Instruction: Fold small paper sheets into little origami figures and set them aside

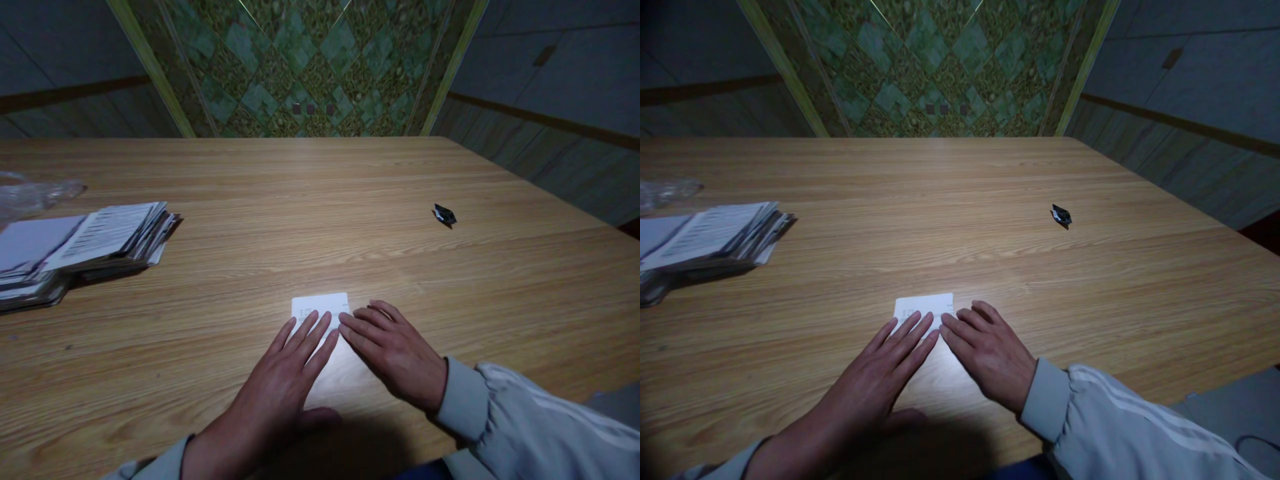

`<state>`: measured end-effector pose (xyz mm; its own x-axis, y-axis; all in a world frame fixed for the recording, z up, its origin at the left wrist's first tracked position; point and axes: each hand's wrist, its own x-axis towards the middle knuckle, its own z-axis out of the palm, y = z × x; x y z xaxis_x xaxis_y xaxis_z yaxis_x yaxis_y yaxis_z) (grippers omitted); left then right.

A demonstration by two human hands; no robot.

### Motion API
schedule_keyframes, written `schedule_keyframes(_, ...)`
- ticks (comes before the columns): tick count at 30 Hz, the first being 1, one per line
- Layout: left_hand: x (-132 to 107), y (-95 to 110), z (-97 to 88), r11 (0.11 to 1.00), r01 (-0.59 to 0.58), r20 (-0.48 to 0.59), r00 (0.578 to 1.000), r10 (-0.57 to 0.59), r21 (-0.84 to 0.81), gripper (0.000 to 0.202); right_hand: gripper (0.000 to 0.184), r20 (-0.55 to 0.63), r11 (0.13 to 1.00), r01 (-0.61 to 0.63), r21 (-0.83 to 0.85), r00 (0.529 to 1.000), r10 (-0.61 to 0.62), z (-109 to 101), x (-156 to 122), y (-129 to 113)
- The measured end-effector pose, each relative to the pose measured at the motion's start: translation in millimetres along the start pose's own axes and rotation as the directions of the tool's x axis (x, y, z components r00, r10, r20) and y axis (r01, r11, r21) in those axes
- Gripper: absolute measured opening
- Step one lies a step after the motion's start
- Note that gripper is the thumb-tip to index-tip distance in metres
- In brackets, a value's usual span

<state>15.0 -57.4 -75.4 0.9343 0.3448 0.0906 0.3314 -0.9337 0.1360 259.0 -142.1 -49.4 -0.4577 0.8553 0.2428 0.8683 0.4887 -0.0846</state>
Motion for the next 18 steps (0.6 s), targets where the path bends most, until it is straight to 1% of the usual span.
schedule_keyframes(4, -11, 1, -3.9, 1.0, 0.005, 0.01, 1.0, -0.005, 0.027, 0.099, 0.042, 0.027, 1.0, -0.016, -0.006, 1.0, 0.016, -3, -3, -4)
schedule_keyframes(7, -23, -1, -5.7, 0.998, -0.002, -0.009, 1.0, 0.003, 0.059, 0.091, 0.039, 0.025, 1.0, -0.026, 0.007, 0.999, 0.025, -4, -6, -7)
schedule_keyframes(12, -46, -7, -10.0, 0.989, 0.049, -0.091, 0.995, -0.036, 0.139, 0.072, 0.034, -0.033, 0.999, -0.023, 0.034, 0.999, 0.024, -4, -11, -12)
schedule_keyframes(15, -47, -12, -15.6, 0.983, 0.024, -0.149, 0.989, 0.004, 0.183, 0.059, 0.021, -0.062, 1.0, 0.007, 0.021, 0.998, -0.005, -6, -2, -11)
schedule_keyframes(16, -45, -14, -17.6, 0.982, 0.015, -0.164, 0.986, 0.016, 0.188, 0.058, 0.016, -0.068, 1.0, 0.013, 0.006, 0.998, -0.012, -6, 3, -10)
schedule_keyframes(18, -36, -17, -21.5, 0.986, 0.014, -0.205, 0.979, 0.021, 0.166, 0.051, 0.014, -0.076, 0.999, 0.016, -0.033, 0.997, -0.019, -6, 14, -9)
